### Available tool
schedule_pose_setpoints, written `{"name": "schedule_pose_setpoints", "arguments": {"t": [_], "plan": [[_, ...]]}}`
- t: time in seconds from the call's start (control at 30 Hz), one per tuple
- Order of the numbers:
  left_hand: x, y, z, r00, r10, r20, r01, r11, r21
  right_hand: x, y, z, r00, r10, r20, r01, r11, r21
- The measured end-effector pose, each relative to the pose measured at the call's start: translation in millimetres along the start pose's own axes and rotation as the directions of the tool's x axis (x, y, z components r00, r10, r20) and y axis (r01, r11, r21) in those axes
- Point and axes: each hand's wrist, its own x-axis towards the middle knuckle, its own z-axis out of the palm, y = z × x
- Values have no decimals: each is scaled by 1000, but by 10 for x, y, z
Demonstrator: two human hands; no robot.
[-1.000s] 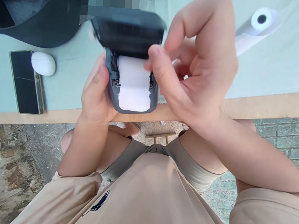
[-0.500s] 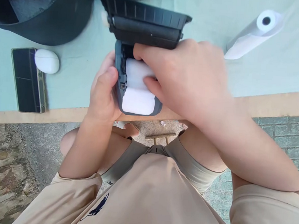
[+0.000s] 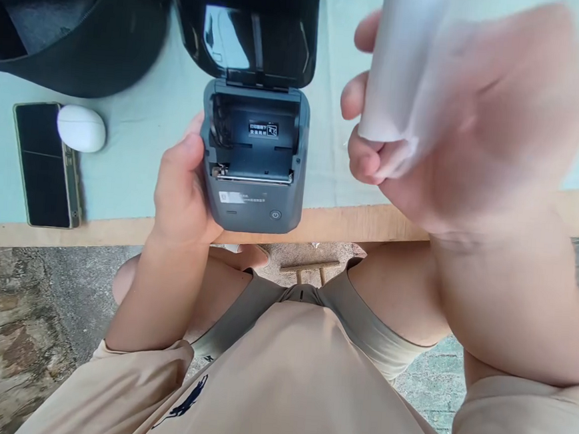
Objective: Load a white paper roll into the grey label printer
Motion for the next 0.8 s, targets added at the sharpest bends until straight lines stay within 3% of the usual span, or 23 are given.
{"name": "schedule_pose_setpoints", "arguments": {"t": [0.03, 0.07, 0.13, 0.2, 0.3, 0.37, 0.43, 0.5, 0.63, 0.73, 0.8], "plan": [[3, 0, -5, 1000, 3, 0, -3, 1000, 8, 7, -14, 33, 999, -17, -30, 26, 935, 353], [4, 2, -9, 1000, 4, 3, -4, 1000, 17, 9, -9, 69, 994, -74, -78, 106, 803, 586], [4, 8, -13, 1000, 4, 22, -4, 1000, 27, 0, 57, 139, 953, -246, -177, 297, 637, 712], [3, 13, -12, 999, -4, 35, 3, 999, 33, -23, 168, 187, 908, -367, -203, 411, 682, 605], [4, 12, 1, 1000, 11, 22, -12, 999, 43, -71, 305, 211, 870, -446, -211, 489, 838, 241], [6, 7, 11, 999, 33, 3, -33, 999, 41, -99, 351, 210, 809, -543, -225, 561, 828, 16], [8, 2, 17, 999, 39, -4, -38, 998, 50, -113, 378, 207, 768, -595, -236, 588, 802, -104], [13, -3, 14, 999, 33, -9, -32, 997, 75, -104, 406, 208, 794, -552, -255, 532, 834, -148], [24, -13, -9, 999, 34, -1, -34, 993, 110, -47, 467, 232, 910, -374, -182, 358, 927, -112], [28, -20, -23, 999, 37, -1, -37, 991, 125, -40, 476, 258, 934, -319, -160, 308, 947, -91], [27, -20, -25, 999, 34, -2, -34, 991, 133, -65, 472, 253, 925, -350, -147, 339, 936, -94]]}}
